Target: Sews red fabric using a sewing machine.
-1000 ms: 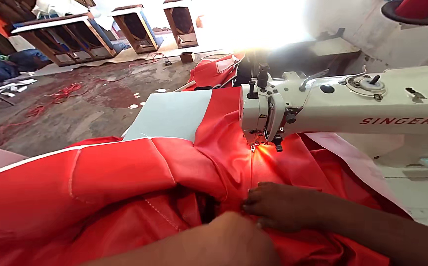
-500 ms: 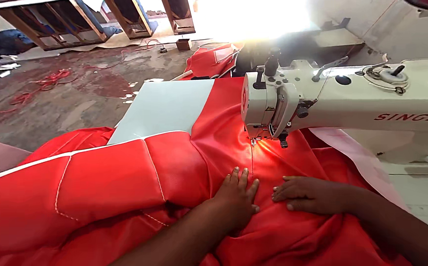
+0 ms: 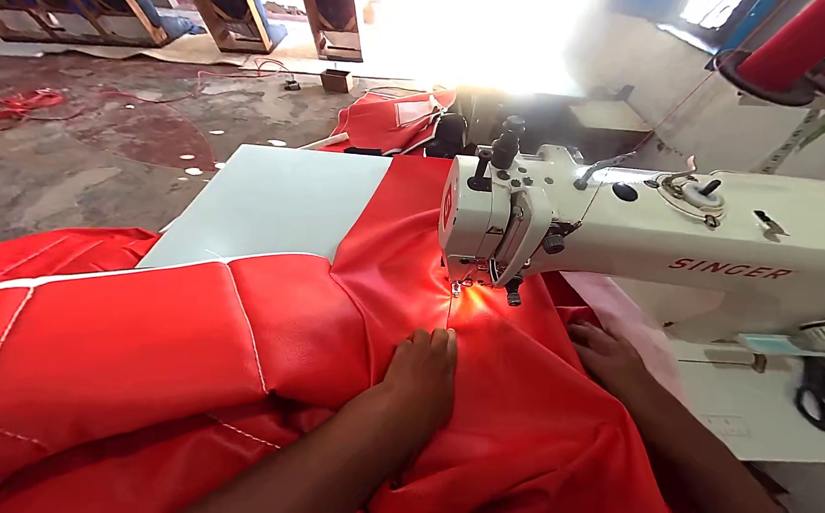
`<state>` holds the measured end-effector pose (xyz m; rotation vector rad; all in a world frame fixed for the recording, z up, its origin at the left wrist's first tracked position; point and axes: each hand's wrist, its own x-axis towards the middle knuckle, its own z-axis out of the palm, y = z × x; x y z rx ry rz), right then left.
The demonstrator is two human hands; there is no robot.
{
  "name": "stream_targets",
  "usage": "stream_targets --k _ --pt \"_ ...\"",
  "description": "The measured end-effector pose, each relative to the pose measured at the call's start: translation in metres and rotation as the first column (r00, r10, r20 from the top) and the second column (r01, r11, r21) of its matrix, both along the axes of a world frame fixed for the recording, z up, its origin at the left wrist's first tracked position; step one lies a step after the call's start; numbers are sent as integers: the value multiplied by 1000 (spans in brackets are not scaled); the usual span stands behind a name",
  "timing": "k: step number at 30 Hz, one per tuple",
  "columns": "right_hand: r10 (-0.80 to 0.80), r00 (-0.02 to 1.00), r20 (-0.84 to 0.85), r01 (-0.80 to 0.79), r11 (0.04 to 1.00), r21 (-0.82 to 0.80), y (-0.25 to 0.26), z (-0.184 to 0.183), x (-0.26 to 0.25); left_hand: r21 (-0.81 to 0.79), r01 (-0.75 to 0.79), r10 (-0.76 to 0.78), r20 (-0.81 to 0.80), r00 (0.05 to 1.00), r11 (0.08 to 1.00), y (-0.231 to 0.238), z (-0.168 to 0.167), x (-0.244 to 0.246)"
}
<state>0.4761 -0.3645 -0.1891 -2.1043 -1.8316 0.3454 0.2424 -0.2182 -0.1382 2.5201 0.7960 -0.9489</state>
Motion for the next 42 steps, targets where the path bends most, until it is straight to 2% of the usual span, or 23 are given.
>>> stream_targets --k 4,8,11,13,18,20,26,30,33,36,38,39,40,41,42 --pt "90 991 96 -96 994 54 0 -3 -10 33 91 -88 -78 993 995 -2 -4 -5" --pt "180 983 -39 -184 969 -167 2 -13 0 22 78 -74 -141 987 997 0 -5 -4" --pt "103 993 50 -98 991 -93 1 -12 -8 15 60 -57 -167 984 998 0 -5 -2" --pt "38 996 77 -24 986 -167 -1 2 -16 13 44 -42 -152 987 999 0 -6 -4" --pt "-81 963 257 60 994 89 -25 -13 2 -1 15 -15 -120 993 1000 -2 -8 -9" --pt "-135 951 279 104 987 123 -36 -16 19 -4 14 -15 -121 993 1000 -2 -8 -9" --pt "-343 913 223 345 938 31 -48 11 58 -13 2 -4 -116 993 1000 -8 -11 -6" --pt "-412 893 181 445 867 -225 -40 38 50 -20 -11 9 -117 993 1000 -15 -9 -4" --pt "-237 939 250 261 963 -67 -27 62 15 -34 -13 9 -116 993 999 -16 -7 -4" --pt "98 961 260 -97 995 -17 -2 75 -42 -34 -24 19 -129 991 999 -17 -7 -2" --pt "401 895 194 -391 916 -90 22 78 -68 -37 -25 20 -141 990 999 -18 -6 0" --pt "523 850 58 -499 836 -227 39 83 -74 -39 -24 17 -152 988 999 -18 -4 0" --pt "590 803 -87 -579 737 -347 59 84 -79 -37 -17 10 -162 987 999 -19 -3 1" --pt "615 768 -178 -629 671 -393 78 78 -81 -30 -14 9 -163 987 999 -19 -3 1" --pt "618 757 -213 -645 654 -394 92 67 -82 -24 -14 10 -161 987 1000 -19 -4 1"
